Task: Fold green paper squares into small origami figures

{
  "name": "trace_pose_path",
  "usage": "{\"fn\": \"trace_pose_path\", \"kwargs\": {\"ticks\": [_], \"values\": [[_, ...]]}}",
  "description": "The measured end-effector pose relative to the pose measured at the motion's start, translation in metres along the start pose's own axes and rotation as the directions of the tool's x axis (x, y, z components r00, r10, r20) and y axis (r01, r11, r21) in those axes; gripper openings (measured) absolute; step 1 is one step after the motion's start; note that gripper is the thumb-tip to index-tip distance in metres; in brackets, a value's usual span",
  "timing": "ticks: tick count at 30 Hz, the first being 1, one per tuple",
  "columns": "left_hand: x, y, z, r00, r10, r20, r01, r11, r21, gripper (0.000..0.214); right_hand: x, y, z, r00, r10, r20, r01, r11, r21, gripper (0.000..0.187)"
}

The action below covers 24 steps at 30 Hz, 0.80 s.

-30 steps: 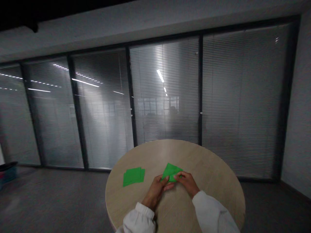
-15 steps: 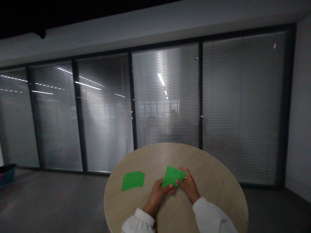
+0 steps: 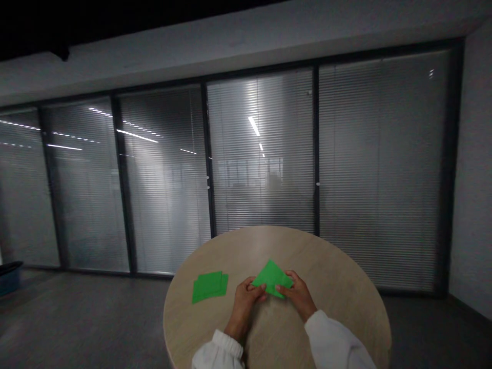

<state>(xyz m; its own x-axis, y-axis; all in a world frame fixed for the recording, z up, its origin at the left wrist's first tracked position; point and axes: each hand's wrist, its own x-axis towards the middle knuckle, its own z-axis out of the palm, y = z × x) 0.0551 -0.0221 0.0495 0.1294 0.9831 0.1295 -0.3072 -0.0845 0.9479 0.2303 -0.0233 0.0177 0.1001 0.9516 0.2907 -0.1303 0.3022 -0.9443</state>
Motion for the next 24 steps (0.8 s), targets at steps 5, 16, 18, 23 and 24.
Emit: {"fn": "trace_pose_path", "kwargs": {"ticks": [5, 16, 18, 23, 24], "values": [[0.003, -0.002, 0.001, 1.0, 0.008, -0.019, -0.008, 1.0, 0.025, 0.046, 0.0, 0.001, 0.0, 0.999, 0.009, 0.035, -0.004, 0.993, -0.122, 0.044], [0.005, -0.009, 0.0, 1.0, -0.027, 0.012, 0.026, 0.999, 0.02, 0.055, -0.001, 0.001, 0.001, 0.995, 0.055, 0.08, -0.051, 0.997, -0.055, 0.048], [0.005, -0.013, 0.002, 0.999, -0.02, 0.042, 0.019, 1.0, 0.023, 0.055, -0.002, -0.002, 0.002, 0.996, 0.047, 0.081, -0.042, 0.997, -0.064, 0.047], [0.005, -0.016, 0.006, 0.996, 0.008, 0.089, -0.008, 1.0, -0.009, 0.054, -0.006, -0.008, 0.005, 0.994, 0.048, 0.098, -0.04, 0.996, -0.076, 0.046], [0.004, -0.015, 0.006, 0.996, 0.012, 0.083, -0.011, 1.0, -0.011, 0.053, -0.007, -0.009, 0.005, 0.993, 0.056, 0.103, -0.048, 0.996, -0.077, 0.047]]}}
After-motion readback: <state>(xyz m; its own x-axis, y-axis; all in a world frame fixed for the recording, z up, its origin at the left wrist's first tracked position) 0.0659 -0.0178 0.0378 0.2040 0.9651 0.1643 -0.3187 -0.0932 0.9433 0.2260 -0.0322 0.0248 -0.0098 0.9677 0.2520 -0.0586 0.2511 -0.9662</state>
